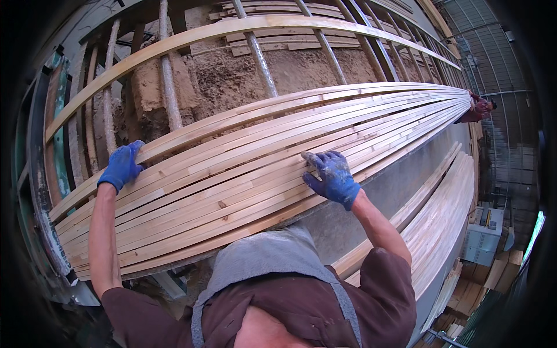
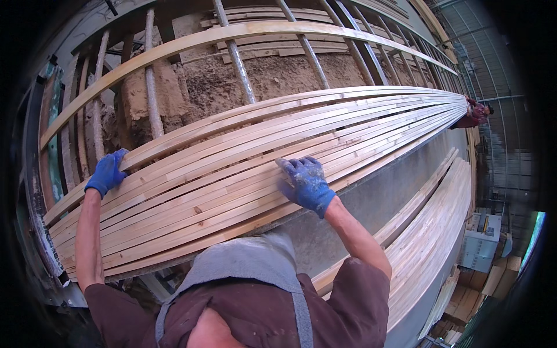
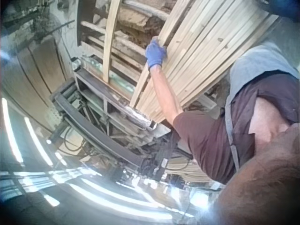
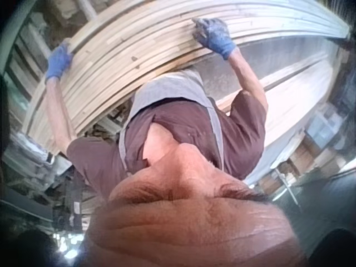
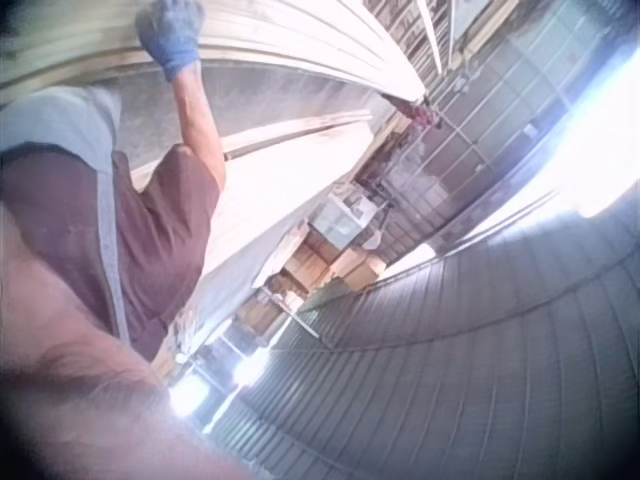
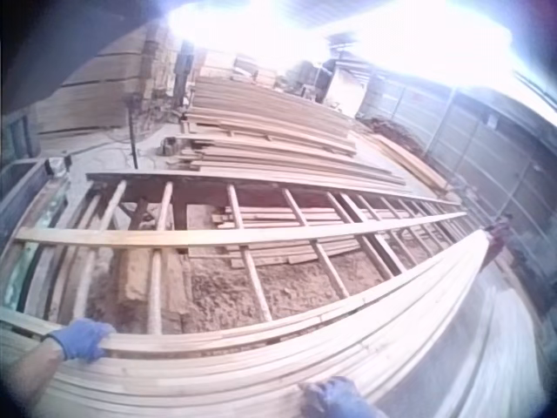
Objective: The person arranges thin wooden planks on a curved metal jig, using a brush to apply a white substance to the wood. They measure the assembly with a tape measure and later mix a white paste in a bucket using a stick before returning to the jig.
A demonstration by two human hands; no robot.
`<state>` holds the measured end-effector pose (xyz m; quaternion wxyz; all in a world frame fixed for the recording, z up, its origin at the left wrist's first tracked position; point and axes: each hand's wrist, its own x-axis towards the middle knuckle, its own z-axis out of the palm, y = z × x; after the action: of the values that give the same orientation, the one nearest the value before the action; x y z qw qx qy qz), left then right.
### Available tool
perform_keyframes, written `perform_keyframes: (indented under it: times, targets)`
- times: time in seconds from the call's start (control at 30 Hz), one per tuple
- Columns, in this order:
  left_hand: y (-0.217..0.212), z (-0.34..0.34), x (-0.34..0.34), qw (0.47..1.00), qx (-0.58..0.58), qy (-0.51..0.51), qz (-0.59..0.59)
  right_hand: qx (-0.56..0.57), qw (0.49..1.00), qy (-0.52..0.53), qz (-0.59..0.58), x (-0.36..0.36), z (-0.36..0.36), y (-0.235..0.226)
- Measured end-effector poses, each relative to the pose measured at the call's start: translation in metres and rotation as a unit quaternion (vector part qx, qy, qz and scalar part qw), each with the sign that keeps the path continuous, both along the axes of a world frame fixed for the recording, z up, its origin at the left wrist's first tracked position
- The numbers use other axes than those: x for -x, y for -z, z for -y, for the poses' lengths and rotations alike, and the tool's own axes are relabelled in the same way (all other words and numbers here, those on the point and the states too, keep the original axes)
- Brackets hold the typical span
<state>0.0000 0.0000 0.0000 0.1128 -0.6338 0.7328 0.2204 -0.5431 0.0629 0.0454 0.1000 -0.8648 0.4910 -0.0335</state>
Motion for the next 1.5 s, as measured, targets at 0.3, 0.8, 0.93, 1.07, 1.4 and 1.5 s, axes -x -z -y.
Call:
perform_keyframes:
  times: [0.3, 0.8, 0.93, 1.07, 1.4, 1.5]
  targets:
    - [0.010, -0.001, -0.004, 0.999, 0.024, -0.022, -0.018, 0.004, 0.997, -0.009, -0.076, -0.004, 0.016, 0.008]
    - [0.007, -0.006, -0.009, 0.997, 0.066, 0.011, -0.046, -0.004, 0.997, -0.059, 0.049, -0.008, 0.074, -0.003]
    - [0.007, -0.003, -0.006, 0.996, 0.059, 0.016, -0.059, 0.007, 0.999, -0.025, -0.038, -0.020, 0.084, 0.003]
    - [0.017, -0.004, -0.013, 0.997, 0.067, 0.016, -0.044, 0.013, 0.998, -0.027, -0.063, -0.022, 0.087, 0.008]
    - [0.004, -0.004, -0.008, 0.998, 0.044, 0.004, -0.039, 0.053, 0.997, -0.045, -0.045, -0.041, 0.127, 0.000]
    - [0.006, -0.006, -0.009, 0.997, 0.056, 0.013, -0.054, 0.133, 0.990, -0.041, 0.004, -0.060, 0.144, 0.011]
